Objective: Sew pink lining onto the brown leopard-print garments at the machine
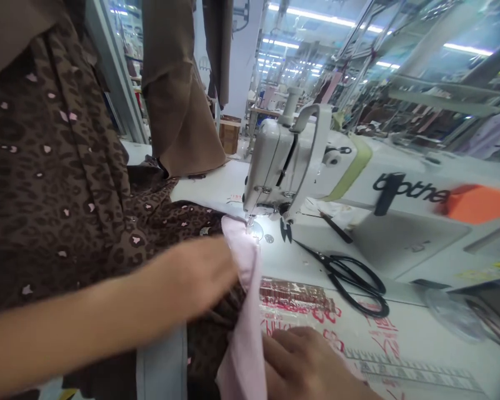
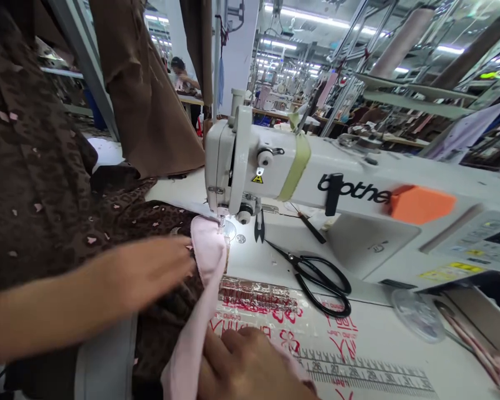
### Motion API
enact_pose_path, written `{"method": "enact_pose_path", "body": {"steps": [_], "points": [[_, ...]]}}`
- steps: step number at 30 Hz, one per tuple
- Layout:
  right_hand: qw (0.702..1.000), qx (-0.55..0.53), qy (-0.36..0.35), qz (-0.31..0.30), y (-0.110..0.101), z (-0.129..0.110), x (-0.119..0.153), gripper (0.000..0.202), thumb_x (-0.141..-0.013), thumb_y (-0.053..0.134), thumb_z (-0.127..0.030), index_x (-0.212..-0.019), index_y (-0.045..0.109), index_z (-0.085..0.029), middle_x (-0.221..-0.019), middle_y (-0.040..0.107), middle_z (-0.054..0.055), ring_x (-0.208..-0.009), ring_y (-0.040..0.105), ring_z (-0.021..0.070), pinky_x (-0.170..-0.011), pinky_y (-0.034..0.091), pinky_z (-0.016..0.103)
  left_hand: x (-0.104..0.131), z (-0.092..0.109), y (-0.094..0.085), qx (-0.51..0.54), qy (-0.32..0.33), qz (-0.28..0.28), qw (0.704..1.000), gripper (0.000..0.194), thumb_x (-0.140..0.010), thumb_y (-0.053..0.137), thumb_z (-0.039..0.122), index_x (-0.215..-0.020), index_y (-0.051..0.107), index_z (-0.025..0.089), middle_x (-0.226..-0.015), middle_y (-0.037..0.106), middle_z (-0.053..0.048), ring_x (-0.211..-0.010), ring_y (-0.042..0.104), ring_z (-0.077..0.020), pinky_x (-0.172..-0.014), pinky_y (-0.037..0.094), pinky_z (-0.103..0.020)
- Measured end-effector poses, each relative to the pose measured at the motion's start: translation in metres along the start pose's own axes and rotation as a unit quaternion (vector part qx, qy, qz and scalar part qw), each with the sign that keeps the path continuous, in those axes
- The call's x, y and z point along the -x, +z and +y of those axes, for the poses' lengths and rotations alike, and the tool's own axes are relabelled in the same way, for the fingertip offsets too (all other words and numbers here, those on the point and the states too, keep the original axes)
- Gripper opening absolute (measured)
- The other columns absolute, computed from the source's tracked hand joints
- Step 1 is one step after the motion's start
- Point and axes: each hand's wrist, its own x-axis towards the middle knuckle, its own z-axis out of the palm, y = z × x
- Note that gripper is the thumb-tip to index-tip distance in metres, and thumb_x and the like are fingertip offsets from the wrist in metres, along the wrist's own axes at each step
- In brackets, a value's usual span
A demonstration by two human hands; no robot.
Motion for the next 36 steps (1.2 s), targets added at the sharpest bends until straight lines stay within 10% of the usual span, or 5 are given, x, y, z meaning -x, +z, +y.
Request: {"method": "enact_pose_path", "body": {"steps": [4, 13, 25, 31, 36], "points": [[0.997, 0.069, 0.021, 0.008, -0.001, -0.006, -0.005, 0.02, -0.089, 0.036, -0.016, -0.077, 0.052, -0.023, -0.071, 0.061, 0.002, -0.036, 0.037, 0.0139, -0.035, 0.014, 0.031, -0.021, 0.036, 0.03, 0.02, 0.063, 0.003, 0.998, 0.027, -0.087, 0.046, 0.005, -0.109, 0.061, 0.003, -0.108, 0.066, -0.015, -0.1, 0.061, -0.0239, -0.089, 0.051, -0.033], [0.997, 0.016, 0.024, -0.071, -0.022, -0.004, -0.008, 0.011, -0.09, 0.052, -0.03, -0.085, 0.051, -0.019, -0.078, 0.059, 0.003, -0.062, 0.05, 0.0182, -0.045, 0.034, 0.029, -0.028, 0.009, 0.044, 0.118, 0.068, 0.019, 0.99, 0.02, -0.091, 0.044, 0.008, -0.1, 0.062, 0.007, -0.099, 0.064, -0.012, -0.093, 0.06, -0.0219, -0.088, 0.052, -0.037], [0.999, 0.007, -0.031, 0.021, 0.008, 0.005, -0.009, 0.029, -0.1, 0.033, -0.029, -0.108, 0.057, -0.015, -0.124, 0.054, 0.006, -0.125, 0.041, 0.0265, -0.106, 0.033, 0.036, -0.007, -0.042, 0.054, 0.174, -0.244, -0.097, 0.949, 0.035, -0.095, 0.03, 0.033, -0.103, 0.058, 0.013, -0.107, 0.063, -0.013, -0.099, 0.06, -0.0257, -0.089, 0.049, -0.043], [0.999, 0.034, -0.024, -0.017, 0.003, 0.013, -0.008, 0.032, -0.099, 0.035, -0.032, -0.121, 0.053, -0.017, -0.131, 0.051, 0.004, -0.131, 0.034, 0.025, -0.108, 0.031, 0.037, -0.055, -0.066, 0.083, 0.204, -0.11, -0.133, 0.964, 0.033, -0.092, 0.042, 0.03, -0.112, 0.061, 0.011, -0.118, 0.061, -0.013, -0.116, 0.053, -0.0229, -0.107, 0.035, -0.037], [0.999, 0.032, -0.019, -0.011, 0.006, 0.014, -0.003, 0.031, -0.099, 0.037, -0.035, -0.121, 0.052, -0.019, -0.136, 0.048, 0.004, -0.132, 0.034, 0.0247, -0.109, 0.031, 0.039, -0.012, -0.075, 0.067, 0.194, -0.102, -0.15, 0.964, 0.038, -0.089, 0.046, 0.03, -0.119, 0.059, 0.009, -0.13, 0.054, -0.017, -0.121, 0.048, -0.0286, -0.107, 0.035, -0.045]]}}
